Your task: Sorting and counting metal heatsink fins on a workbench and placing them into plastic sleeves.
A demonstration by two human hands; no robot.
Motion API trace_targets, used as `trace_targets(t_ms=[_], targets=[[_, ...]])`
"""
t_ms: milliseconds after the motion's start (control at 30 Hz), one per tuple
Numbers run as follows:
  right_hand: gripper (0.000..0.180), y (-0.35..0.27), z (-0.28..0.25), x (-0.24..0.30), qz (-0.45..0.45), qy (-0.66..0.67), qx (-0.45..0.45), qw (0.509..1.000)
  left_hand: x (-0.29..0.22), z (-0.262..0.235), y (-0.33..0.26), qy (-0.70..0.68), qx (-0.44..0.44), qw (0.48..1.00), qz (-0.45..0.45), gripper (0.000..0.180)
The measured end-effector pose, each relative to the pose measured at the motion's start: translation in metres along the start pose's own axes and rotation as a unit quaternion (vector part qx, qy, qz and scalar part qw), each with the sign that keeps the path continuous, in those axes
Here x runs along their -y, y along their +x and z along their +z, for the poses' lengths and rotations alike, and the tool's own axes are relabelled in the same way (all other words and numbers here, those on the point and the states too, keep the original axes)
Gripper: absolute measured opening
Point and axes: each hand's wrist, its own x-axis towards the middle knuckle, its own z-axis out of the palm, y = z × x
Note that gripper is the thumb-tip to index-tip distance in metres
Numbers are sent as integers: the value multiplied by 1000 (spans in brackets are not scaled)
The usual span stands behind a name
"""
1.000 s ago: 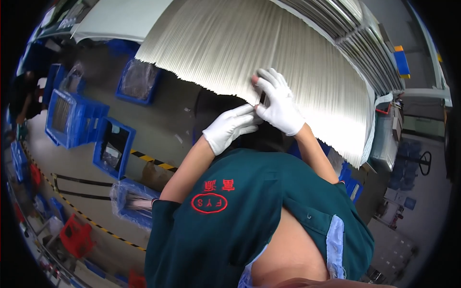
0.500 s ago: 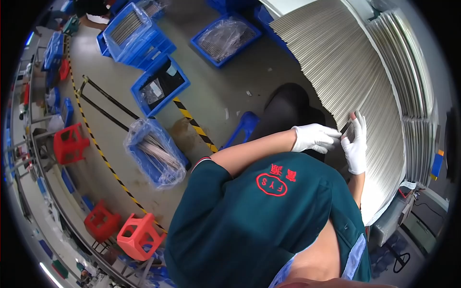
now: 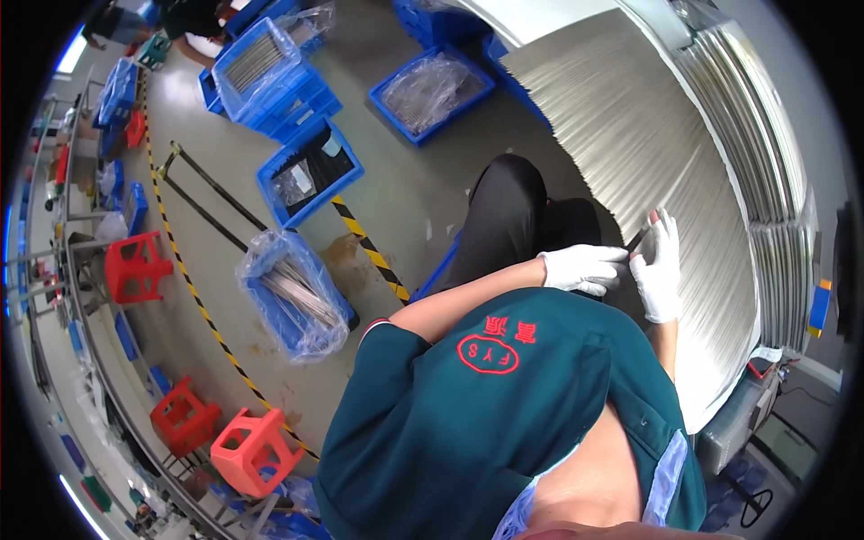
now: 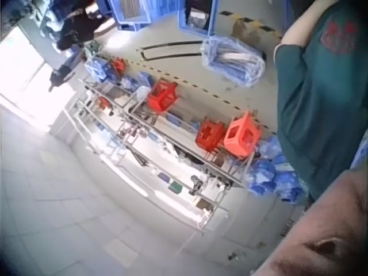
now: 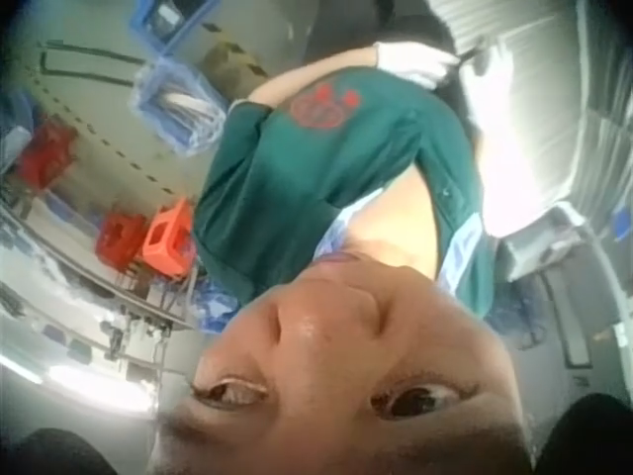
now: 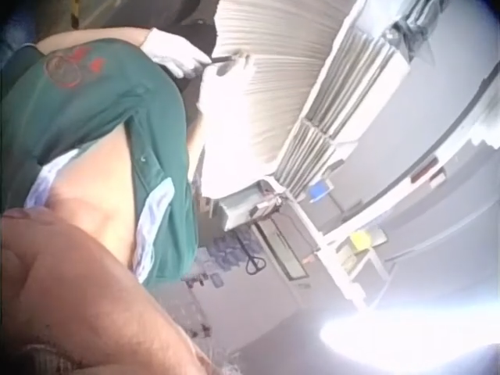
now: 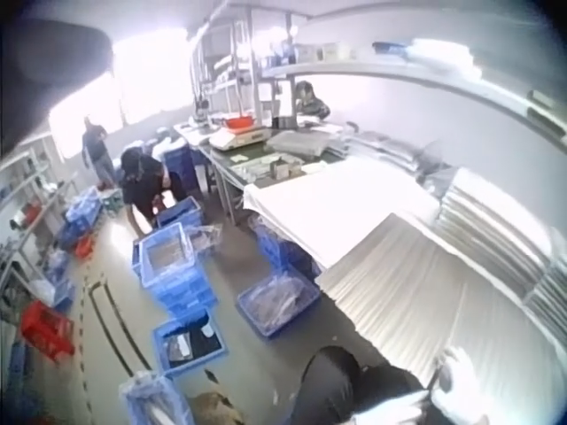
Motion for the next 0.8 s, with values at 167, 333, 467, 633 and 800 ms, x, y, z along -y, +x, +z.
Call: trace_targets(t_ms=[167,333,467,633,800], targets=[[57,5,-7,18,-64,-24,-41,997,2,0,-5,0,64,997,37,44],[51,6,-5,26,-59,-10,-65,996,-13,9,-25,77,-19,995,54,59],[56,3,0,21,-68,-54,-80,993,-20,15,-30,88,-36,994,55,62],[58,7,-3,24,-65,-18,-41,997,-26,15,-36,120,-52,990,47,66],[59,17,1,32,-79,2,-23,997,-25,14,-36,118,-46,991,45,65]])
